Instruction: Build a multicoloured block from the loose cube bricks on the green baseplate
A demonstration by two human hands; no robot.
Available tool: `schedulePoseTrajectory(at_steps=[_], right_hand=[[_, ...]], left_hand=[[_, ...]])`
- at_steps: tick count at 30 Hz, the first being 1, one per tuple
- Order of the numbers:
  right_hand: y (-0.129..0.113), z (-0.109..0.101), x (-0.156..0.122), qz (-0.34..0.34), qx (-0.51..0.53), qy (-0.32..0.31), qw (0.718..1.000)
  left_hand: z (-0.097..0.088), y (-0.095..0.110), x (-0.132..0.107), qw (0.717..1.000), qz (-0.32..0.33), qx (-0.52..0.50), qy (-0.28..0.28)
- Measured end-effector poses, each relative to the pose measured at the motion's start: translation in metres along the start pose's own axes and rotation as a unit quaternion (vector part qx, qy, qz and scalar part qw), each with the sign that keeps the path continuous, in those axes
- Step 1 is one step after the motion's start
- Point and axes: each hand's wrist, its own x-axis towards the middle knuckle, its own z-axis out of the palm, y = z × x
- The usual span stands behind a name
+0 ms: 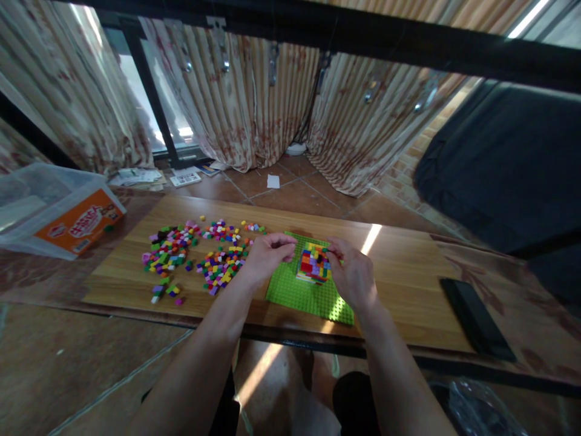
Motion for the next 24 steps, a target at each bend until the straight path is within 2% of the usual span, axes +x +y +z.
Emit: schedulePoseTrajectory(at_steps=[11, 17, 24], right_hand=[[0.0030, 0.0046, 0.0001, 0.008, 0.045, 0.028, 0.999], [0.0007, 0.0036, -0.0003, 0.056, 0.085, 0.027, 0.994], [0.0030, 0.0064, -0.0013, 0.062, 0.117, 0.036, 0.991]], left_hand=[[0.0012, 0.0005, -0.0005, 1.000, -0.005, -0.005, 0.004], [0.0011, -0.0002, 0.0003, 1.000, -0.012, -0.015, 0.005], [0.0007, -0.0003, 0.0003, 1.000, -0.005, -0.005, 0.006]])
